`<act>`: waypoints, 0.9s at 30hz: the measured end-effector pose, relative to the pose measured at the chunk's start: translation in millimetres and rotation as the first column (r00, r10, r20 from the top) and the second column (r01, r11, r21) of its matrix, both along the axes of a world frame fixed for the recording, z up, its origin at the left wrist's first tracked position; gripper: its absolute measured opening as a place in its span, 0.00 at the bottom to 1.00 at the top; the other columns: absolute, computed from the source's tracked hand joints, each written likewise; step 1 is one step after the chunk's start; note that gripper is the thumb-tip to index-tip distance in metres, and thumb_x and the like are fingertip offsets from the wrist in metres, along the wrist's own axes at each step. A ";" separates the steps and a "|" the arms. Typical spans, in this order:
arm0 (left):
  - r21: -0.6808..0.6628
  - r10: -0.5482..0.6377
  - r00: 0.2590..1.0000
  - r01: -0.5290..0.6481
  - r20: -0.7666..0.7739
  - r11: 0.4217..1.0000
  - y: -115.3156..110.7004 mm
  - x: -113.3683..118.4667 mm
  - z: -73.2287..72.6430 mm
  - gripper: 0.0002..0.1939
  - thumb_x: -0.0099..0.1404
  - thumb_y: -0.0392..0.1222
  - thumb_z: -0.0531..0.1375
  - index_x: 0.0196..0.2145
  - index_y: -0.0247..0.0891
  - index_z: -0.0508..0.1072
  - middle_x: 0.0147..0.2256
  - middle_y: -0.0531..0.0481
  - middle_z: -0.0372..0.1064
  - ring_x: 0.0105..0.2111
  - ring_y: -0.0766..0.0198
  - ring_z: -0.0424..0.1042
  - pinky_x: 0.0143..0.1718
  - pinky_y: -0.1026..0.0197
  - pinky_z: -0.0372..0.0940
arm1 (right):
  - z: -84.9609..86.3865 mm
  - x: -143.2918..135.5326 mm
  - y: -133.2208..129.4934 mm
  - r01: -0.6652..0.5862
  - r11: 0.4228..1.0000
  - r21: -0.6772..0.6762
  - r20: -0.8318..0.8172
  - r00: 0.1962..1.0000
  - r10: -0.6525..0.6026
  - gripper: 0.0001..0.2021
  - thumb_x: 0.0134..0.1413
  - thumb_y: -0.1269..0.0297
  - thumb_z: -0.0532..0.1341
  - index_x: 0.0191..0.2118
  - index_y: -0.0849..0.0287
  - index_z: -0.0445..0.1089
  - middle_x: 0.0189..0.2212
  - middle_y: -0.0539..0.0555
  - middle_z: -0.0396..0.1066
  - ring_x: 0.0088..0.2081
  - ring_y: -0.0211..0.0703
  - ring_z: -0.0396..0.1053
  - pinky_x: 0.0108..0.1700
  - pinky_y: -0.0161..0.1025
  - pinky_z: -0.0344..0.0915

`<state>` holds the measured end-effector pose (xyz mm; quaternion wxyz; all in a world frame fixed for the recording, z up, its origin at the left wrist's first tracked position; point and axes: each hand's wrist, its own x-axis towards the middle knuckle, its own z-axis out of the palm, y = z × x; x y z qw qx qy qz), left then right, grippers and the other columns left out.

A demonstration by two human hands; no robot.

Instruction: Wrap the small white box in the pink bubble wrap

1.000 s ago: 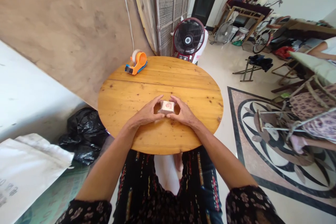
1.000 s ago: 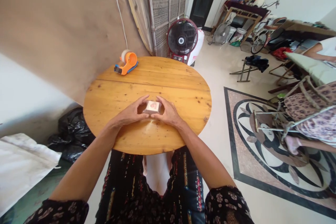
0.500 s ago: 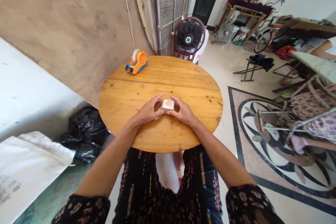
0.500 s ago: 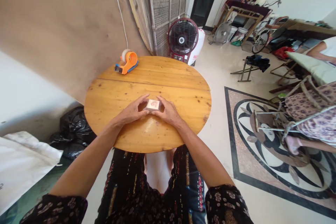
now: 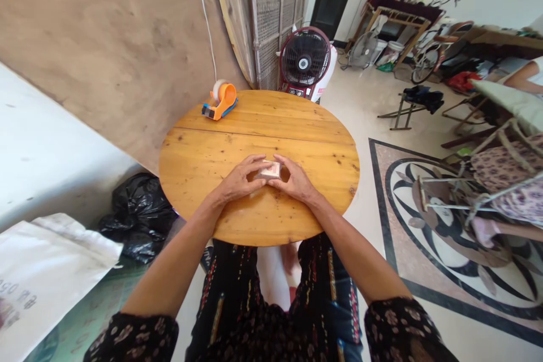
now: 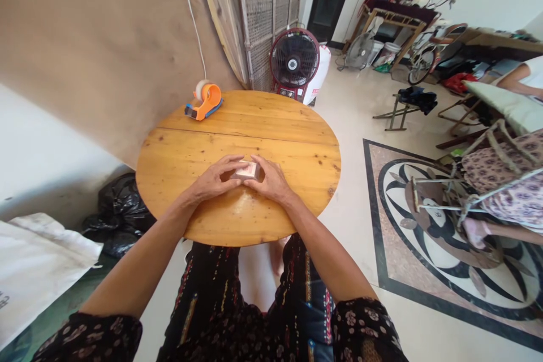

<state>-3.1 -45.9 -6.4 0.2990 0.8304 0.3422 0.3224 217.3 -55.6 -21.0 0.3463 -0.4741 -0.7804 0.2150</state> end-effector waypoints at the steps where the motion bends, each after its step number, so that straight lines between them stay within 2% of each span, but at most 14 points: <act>1: 0.004 -0.002 1.000 0.002 -0.006 1.000 -0.1 -0.1 -0.7 0.24 0.62 0.41 0.59 0.56 0.40 0.71 0.61 0.40 0.60 0.62 0.51 0.61 0.63 0.46 0.57 | -0.4 -0.3 0.2 0.005 1.000 0.004 0.014 1.000 -0.005 0.35 0.48 0.51 0.69 0.61 0.55 0.63 0.58 0.61 0.69 0.58 0.58 0.67 0.61 0.58 0.59; 5: 0.019 -0.002 1.000 0.002 -0.015 1.000 0.1 -0.3 -4.7 0.23 0.62 0.39 0.58 0.56 0.40 0.71 0.62 0.40 0.57 0.63 0.50 0.59 0.64 0.45 0.57 | -2.8 -0.4 1.8 -0.018 0.999 0.027 0.009 1.000 0.018 0.31 0.50 0.51 0.68 0.59 0.54 0.66 0.57 0.59 0.70 0.58 0.55 0.67 0.62 0.55 0.59; 9: 0.023 0.010 0.999 -0.011 0.033 1.000 -0.2 0.1 -6.5 0.35 0.58 0.41 0.60 0.64 0.38 0.61 0.65 0.37 0.52 0.66 0.45 0.54 0.64 0.42 0.55 | -3.5 0.5 2.7 -0.033 0.998 0.046 -0.028 0.999 0.035 0.34 0.48 0.48 0.68 0.60 0.55 0.64 0.59 0.61 0.67 0.60 0.56 0.65 0.61 0.55 0.60; 12: -0.029 0.016 0.996 -0.013 0.088 0.999 -0.5 -0.1 -6.6 0.41 0.58 0.43 0.61 0.67 0.34 0.55 0.64 0.35 0.54 0.63 0.44 0.58 0.63 0.42 0.57 | -2.2 0.4 1.7 -0.024 1.000 0.011 -0.007 1.000 0.024 0.35 0.49 0.46 0.67 0.61 0.55 0.63 0.60 0.61 0.66 0.60 0.58 0.65 0.61 0.57 0.59; 19: -0.158 0.074 0.988 -0.052 0.138 0.986 -1.0 0.6 -8.8 0.43 0.56 0.43 0.63 0.67 0.33 0.54 0.64 0.32 0.57 0.62 0.42 0.61 0.62 0.40 0.58 | -0.5 0.0 0.7 -0.012 0.999 -0.045 0.002 1.000 0.012 0.37 0.48 0.48 0.68 0.62 0.56 0.62 0.60 0.61 0.67 0.59 0.59 0.65 0.61 0.57 0.60; 27: -0.276 0.016 0.961 0.064 0.276 0.959 1.6 1.1 -14.4 0.45 0.56 0.42 0.63 0.68 0.33 0.50 0.61 0.30 0.61 0.59 0.45 0.66 0.60 0.40 0.61 | -1.2 -0.7 1.4 -0.018 0.997 -0.070 -0.009 1.000 0.018 0.33 0.49 0.52 0.68 0.61 0.55 0.64 0.58 0.59 0.69 0.58 0.57 0.67 0.61 0.56 0.60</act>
